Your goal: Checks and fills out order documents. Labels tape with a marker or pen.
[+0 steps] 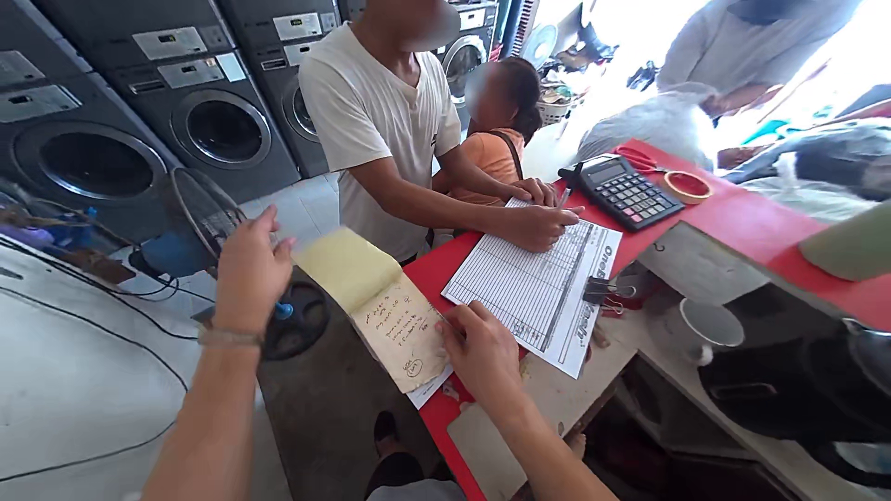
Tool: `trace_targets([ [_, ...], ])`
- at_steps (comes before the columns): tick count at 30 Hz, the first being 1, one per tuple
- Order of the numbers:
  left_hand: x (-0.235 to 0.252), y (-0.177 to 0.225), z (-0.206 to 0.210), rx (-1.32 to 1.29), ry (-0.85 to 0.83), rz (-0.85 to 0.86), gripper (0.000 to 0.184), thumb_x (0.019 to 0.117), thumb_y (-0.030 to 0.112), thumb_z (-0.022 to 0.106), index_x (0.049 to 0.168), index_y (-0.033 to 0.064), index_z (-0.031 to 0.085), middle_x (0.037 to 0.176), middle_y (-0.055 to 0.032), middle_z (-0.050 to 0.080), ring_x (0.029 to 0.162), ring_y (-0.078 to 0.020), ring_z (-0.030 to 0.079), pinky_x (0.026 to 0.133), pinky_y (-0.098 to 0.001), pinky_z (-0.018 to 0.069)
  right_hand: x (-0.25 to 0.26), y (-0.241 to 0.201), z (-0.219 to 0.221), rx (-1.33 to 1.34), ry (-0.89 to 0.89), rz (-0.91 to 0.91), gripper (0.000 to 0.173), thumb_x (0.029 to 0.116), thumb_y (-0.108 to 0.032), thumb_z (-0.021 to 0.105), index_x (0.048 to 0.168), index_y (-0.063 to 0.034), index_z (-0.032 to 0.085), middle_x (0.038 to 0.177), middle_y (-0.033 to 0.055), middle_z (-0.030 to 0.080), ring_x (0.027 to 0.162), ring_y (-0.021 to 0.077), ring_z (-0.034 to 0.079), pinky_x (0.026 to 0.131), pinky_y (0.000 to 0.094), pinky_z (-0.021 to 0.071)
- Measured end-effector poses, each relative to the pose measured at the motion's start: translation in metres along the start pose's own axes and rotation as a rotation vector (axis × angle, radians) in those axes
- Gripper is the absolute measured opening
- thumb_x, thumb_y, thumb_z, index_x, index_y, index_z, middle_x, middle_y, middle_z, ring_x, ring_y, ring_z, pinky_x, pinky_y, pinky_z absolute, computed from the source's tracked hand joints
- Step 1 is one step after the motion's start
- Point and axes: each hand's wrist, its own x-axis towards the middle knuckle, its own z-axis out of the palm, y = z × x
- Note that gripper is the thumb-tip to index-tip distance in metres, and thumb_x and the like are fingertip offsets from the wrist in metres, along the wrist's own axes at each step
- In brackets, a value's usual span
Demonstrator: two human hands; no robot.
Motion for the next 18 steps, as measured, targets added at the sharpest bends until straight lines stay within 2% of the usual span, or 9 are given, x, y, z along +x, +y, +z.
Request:
trace_targets([
  [1,-0.012,0.007,0.006,0.062,0.028,0.076,0.046,0.1038,0.01,0.056,0.147,-0.0029,0.049,0.138,-0.0298,0.055,0.125,-0.0504,0.054,0.102,-0.0687,0.0439,-0.001,0.0,0.002,-0.038,0.019,-0.02,0.02,0.0952,-0.028,0.068,0.096,-0.0095,0.077,0.085,0.0072,0.066,0.079,0.0245,0.068,0.065,0.0404,0.0571],
  [2,-0.03,0.02,0.013,0.064,0.063,0.197,0.041,0.1037,0.01,0.054,0.143,-0.0033,0.054,0.138,-0.0291,0.055,0.128,-0.0495,0.053,0.104,-0.0651,0.0439,-0.002,-0.001,0.003,-0.067,0.024,-0.038,0.025,0.0956,-0.032,0.068,0.096,-0.0093,0.077,0.087,0.0083,0.067,0.083,0.0265,0.069,0.065,0.0414,0.0579],
  [4,-0.074,0.055,0.033,-0.095,0.079,0.492,0.028,0.1014,0.012,0.054,0.122,0.0034,0.071,0.118,-0.018,0.07,0.112,-0.0326,0.067,0.095,-0.0467,0.0561,-0.003,-0.005,0.003,-0.101,0.018,-0.063,0.037,0.0936,-0.044,0.07,0.1,-0.0077,0.077,0.092,0.011,0.068,0.088,0.0302,0.069,0.065,0.0434,0.0583],
  [5,-0.092,0.07,0.043,-0.197,0.012,0.635,0.025,0.1012,0.013,0.054,0.115,0.0072,0.074,0.112,-0.0124,0.073,0.108,-0.0249,0.069,0.092,-0.0391,0.0579,-0.002,-0.008,0.004,-0.116,0.011,-0.069,0.038,0.0905,-0.042,0.073,0.103,-0.0069,0.077,0.094,0.0121,0.068,0.089,0.0312,0.069,0.064,0.0436,0.0579],
  [7,-0.108,0.084,0.06,-0.242,-0.104,0.789,0.025,0.103,0.014,0.052,0.116,0.0103,0.073,0.114,-0.0082,0.073,0.111,-0.0209,0.068,0.097,-0.0348,0.0563,-0.001,-0.013,0.004,-0.127,-0.025,-0.051,0.038,0.0812,-0.03,0.079,0.111,-0.007,0.077,0.1,0.014,0.068,0.093,0.033,0.068,0.064,0.044,0.0577],
  [9,-0.102,0.075,0.072,-0.117,-0.113,0.721,0.029,0.1045,0.019,0.05,0.12,0.0089,0.073,0.122,-0.0114,0.071,0.119,-0.0287,0.066,0.103,-0.0455,0.0522,0.0,-0.014,0.005,-0.12,-0.076,-0.022,0.045,0.0869,-0.042,0.076,0.118,-0.0095,0.075,0.103,0.0134,0.068,0.097,0.0321,0.068,0.068,0.0435,0.0582],
  [11,-0.084,0.059,0.079,-0.059,-0.107,0.584,0.035,0.1063,0.026,0.049,0.125,0.0076,0.072,0.128,-0.015,0.068,0.123,-0.0357,0.062,0.104,-0.0517,0.0499,0.001,-0.013,0.006,-0.08,-0.062,-0.012,0.048,0.09,-0.05,0.073,0.117,-0.0102,0.074,0.102,0.0117,0.067,0.095,0.0295,0.068,0.068,0.0415,0.0585],
  [15,-0.067,0.042,0.086,-0.11,-0.037,0.404,0.037,0.1041,0.034,0.054,0.125,0.01,0.073,0.125,-0.014,0.068,0.118,-0.0346,0.062,0.099,-0.0483,0.0517,0.0,-0.013,0.018,0.005,0.07,-0.046,0.027,0.091,-0.03,0.074,0.107,-0.0088,0.075,0.096,0.0097,0.066,0.089,0.026,0.069,0.065,0.0374,0.0586],
  [18,-0.062,0.043,0.079,-0.132,-0.065,0.265,0.05,0.0989,0.039,0.063,0.135,0.0038,0.066,0.119,-0.0162,0.071,0.112,-0.0376,0.066,0.097,-0.0551,0.0524,-0.001,-0.012,0.026,0.071,0.136,-0.098,0.017,0.0918,-0.02,0.07,0.103,-0.0075,0.075,0.093,0.0087,0.064,0.085,0.0225,0.068,0.064,0.0344,0.0587],
])
